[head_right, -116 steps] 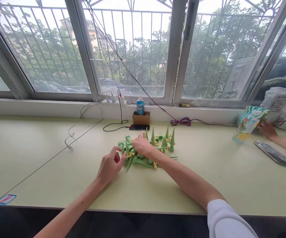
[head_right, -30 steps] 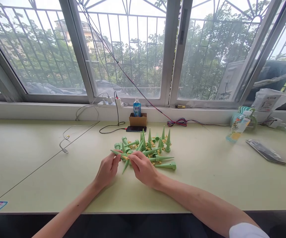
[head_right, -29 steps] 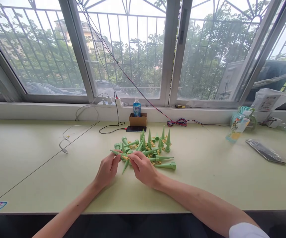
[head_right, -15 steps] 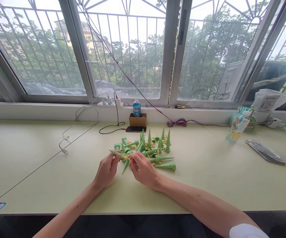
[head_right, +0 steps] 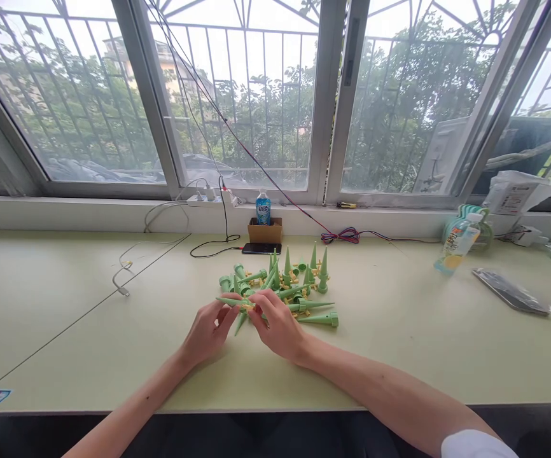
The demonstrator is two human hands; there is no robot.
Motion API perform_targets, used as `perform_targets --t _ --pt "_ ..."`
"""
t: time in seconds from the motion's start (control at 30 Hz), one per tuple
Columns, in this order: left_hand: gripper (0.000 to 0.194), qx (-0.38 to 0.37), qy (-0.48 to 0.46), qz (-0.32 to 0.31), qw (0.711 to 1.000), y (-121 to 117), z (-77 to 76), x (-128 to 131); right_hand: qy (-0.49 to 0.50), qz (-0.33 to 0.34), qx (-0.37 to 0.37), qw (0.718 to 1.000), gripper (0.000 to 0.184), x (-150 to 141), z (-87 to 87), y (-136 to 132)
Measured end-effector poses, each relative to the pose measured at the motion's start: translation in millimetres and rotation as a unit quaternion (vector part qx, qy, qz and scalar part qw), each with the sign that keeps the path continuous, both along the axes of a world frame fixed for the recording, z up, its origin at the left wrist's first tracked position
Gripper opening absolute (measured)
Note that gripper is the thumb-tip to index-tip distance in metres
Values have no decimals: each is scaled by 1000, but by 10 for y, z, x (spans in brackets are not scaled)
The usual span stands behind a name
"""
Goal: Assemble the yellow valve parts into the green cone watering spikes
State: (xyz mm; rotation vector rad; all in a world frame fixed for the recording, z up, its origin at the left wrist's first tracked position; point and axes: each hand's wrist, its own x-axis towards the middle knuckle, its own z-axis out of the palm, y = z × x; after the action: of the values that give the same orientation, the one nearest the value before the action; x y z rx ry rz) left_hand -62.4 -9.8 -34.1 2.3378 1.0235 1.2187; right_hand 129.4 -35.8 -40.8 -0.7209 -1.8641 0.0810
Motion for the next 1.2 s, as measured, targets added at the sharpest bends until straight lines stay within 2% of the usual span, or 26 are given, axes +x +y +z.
perform_targets --t 0.27,0.4,0.57,0.83,1.2 --pt "20 -23 -50 -27 998 -2 4 22 -1 6 7 1000 16 1 -1 24" --pt "19 -28 -40 -47 998 -3 -40 9 1 5 9 1000 17 0 21 16" --pt "17 19 -3 -48 999 8 -98 -21 4 8 10 1000 17 3 15 24" --pt "12 132 39 -60 989 -1 -50 -34 -2 15 6 1000 17 14 -20 49" --pt "13 165 93 -80 979 -15 -44 -32 -8 32 -5 999 16 30 -66 63"
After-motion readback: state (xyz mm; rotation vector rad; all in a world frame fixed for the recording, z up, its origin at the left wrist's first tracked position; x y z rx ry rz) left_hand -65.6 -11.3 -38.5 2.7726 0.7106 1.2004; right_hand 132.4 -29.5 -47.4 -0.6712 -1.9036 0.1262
